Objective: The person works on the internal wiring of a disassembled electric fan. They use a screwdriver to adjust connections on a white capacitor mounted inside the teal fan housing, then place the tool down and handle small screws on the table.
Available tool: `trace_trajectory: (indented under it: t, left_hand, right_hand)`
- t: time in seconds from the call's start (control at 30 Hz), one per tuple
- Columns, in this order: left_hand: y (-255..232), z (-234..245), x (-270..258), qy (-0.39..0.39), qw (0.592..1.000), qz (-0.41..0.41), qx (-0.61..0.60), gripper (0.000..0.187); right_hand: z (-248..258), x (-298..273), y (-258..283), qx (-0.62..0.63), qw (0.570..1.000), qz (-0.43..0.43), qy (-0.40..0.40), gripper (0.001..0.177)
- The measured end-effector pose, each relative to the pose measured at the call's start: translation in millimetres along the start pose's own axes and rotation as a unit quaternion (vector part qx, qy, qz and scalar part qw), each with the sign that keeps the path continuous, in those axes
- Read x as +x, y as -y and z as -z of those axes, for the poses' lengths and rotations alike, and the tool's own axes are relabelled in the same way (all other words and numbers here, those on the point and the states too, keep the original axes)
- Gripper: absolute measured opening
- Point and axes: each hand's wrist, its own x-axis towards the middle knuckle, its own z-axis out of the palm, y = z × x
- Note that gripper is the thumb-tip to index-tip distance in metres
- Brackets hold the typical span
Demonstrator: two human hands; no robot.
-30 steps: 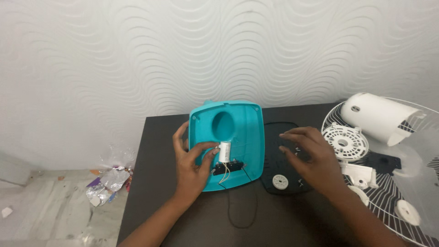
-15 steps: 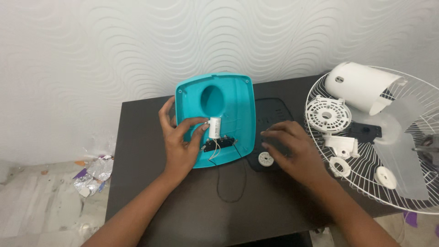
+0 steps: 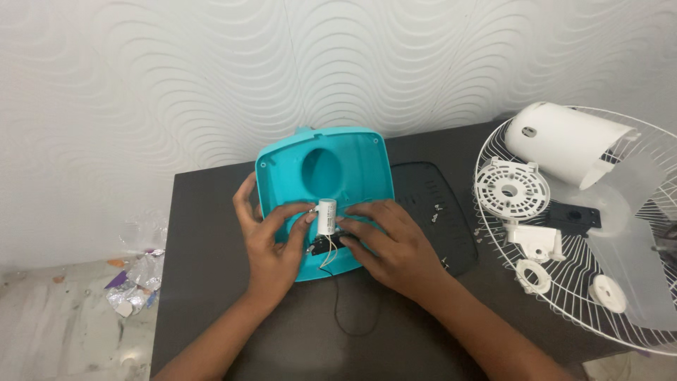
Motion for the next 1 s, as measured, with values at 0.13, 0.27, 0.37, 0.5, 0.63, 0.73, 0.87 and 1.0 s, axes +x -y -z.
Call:
trace_trajectory:
  t: [0.13, 0.27, 0.37, 0.5, 0.63, 0.73, 0.87, 1.0]
  left_hand:
    - [1, 0, -4, -0.012, 1.0, 0.009, 0.005, 0.006]
    - [4, 1, -7, -0.017, 1.0, 0.018, -0.002, 0.008]
    - [6, 1, -7, -0.017, 1.0, 0.001, 0.015, 0.007]
    - [7, 0, -9, -0.024, 0.999, 0.022, -0.002, 0.007]
    - [7, 1, -10, -0.022, 0.999, 0.017, 0.017, 0.008]
    - [7, 0, -10, -0.022, 0.999, 0.024, 0.014, 0.007]
    - [6, -1, -12, -0.027, 0.999, 0.035, -0.006, 0.006]
    - [6, -2, -12, -0.036, 0.999, 0.021, 0.027, 0.005]
  right_hand:
    - [-10, 9, 3, -0.026, 0.999, 0.034, 0.009, 0.037]
    - [-19, 17, 1, -0.017, 0.999, 0.044, 0.016, 0.038]
    - [-26, 21, -2, 0.004, 0.999, 0.036, 0.002, 0.035]
    - [-36, 22, -4, 0.022, 0.999, 0.016, -0.024, 0.028]
    - [-39, 22, -6, 0.056, 0.998, -0.024, -0.032, 0.027]
    - [-39, 21, -7, 0.093, 0.993, -0.063, -0.03, 0.03]
    - [-36, 22, -10, 0.108, 0.992, -0.056, -0.015, 0.036]
    - [-35, 20, -11, 0.112, 0.993, -0.043, -0.009, 0.04]
